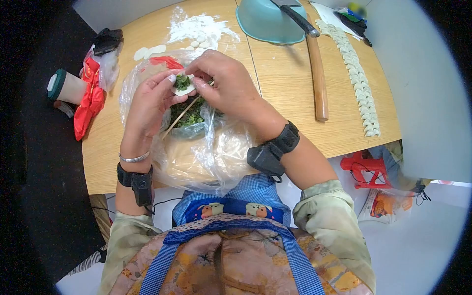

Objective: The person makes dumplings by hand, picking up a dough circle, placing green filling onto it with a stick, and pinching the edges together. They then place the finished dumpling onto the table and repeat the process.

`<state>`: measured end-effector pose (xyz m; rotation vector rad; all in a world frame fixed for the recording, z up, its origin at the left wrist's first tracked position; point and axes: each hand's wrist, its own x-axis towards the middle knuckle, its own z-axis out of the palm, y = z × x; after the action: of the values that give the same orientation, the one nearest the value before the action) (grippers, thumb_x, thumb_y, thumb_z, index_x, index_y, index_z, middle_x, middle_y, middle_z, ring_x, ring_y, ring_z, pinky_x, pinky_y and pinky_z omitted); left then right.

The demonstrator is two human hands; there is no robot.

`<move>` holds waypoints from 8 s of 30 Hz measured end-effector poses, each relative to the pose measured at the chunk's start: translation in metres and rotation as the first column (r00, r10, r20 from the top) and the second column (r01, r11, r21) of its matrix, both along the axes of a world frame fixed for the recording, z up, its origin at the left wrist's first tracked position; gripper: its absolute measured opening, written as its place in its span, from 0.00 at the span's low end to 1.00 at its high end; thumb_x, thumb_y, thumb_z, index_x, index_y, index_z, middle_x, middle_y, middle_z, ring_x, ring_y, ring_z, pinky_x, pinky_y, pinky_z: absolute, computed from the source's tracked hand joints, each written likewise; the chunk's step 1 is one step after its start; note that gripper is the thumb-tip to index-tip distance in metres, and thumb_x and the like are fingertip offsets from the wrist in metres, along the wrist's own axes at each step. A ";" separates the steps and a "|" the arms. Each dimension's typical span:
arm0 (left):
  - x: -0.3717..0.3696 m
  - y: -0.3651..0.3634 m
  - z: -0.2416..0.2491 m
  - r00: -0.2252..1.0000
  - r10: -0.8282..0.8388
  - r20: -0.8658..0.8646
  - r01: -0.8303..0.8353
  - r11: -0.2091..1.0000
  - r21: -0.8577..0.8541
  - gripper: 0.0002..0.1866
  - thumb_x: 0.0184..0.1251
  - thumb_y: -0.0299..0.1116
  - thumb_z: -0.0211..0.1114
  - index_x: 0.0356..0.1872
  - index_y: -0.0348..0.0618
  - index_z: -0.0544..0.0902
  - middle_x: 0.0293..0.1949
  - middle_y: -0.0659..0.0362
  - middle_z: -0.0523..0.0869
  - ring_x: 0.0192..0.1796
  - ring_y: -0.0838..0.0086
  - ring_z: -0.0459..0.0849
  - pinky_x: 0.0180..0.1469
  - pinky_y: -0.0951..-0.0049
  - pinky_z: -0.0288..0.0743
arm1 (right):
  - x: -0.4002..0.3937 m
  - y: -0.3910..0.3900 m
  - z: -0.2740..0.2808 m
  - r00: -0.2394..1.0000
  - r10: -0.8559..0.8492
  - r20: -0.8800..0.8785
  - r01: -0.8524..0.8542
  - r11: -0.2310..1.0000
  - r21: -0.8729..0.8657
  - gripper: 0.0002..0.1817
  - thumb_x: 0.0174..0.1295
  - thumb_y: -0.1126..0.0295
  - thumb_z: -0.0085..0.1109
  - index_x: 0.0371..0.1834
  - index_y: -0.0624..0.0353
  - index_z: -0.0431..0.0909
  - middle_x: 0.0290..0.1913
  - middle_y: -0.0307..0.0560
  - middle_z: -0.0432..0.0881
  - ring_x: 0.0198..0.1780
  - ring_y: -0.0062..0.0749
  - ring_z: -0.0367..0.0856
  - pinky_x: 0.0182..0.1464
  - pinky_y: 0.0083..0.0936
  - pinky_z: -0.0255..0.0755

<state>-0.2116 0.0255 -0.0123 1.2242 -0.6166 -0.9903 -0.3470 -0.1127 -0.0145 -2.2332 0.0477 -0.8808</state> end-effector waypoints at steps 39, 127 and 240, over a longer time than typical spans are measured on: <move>0.003 0.002 0.003 0.989 -0.067 -0.131 0.056 0.995 -0.088 0.15 0.74 0.31 0.57 0.52 0.29 0.78 0.44 0.52 0.85 0.43 0.71 0.88 0.46 0.78 0.86 | 0.000 -0.002 0.002 0.973 0.069 0.220 0.021 0.924 -0.382 0.11 0.47 0.75 0.68 0.36 0.56 0.80 0.44 0.43 0.82 0.46 0.43 0.79 0.46 0.35 0.75; -0.007 0.002 0.005 0.989 -0.137 0.052 0.145 0.970 -0.196 0.13 0.67 0.19 0.60 0.51 0.30 0.79 0.39 0.55 0.85 0.38 0.78 0.84 0.43 0.80 0.79 | -0.011 -0.004 0.001 0.987 0.086 0.134 -0.057 0.978 -0.203 0.09 0.61 0.66 0.59 0.32 0.60 0.74 0.30 0.51 0.77 0.35 0.50 0.76 0.37 0.41 0.70; -0.025 -0.003 0.004 0.921 0.039 0.387 0.064 0.966 -0.249 0.11 0.64 0.15 0.61 0.44 0.36 0.72 0.44 0.55 0.83 0.47 0.76 0.84 0.52 0.75 0.82 | -0.014 0.001 0.005 0.989 0.035 0.147 -0.047 0.995 0.082 0.05 0.57 0.76 0.61 0.36 0.63 0.78 0.32 0.47 0.77 0.32 0.33 0.80 0.37 0.26 0.75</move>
<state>-0.2362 0.0222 -0.0078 1.1906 -1.0347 -0.6503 -0.3613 -0.1114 -0.0091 -2.0781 -0.0279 -0.9976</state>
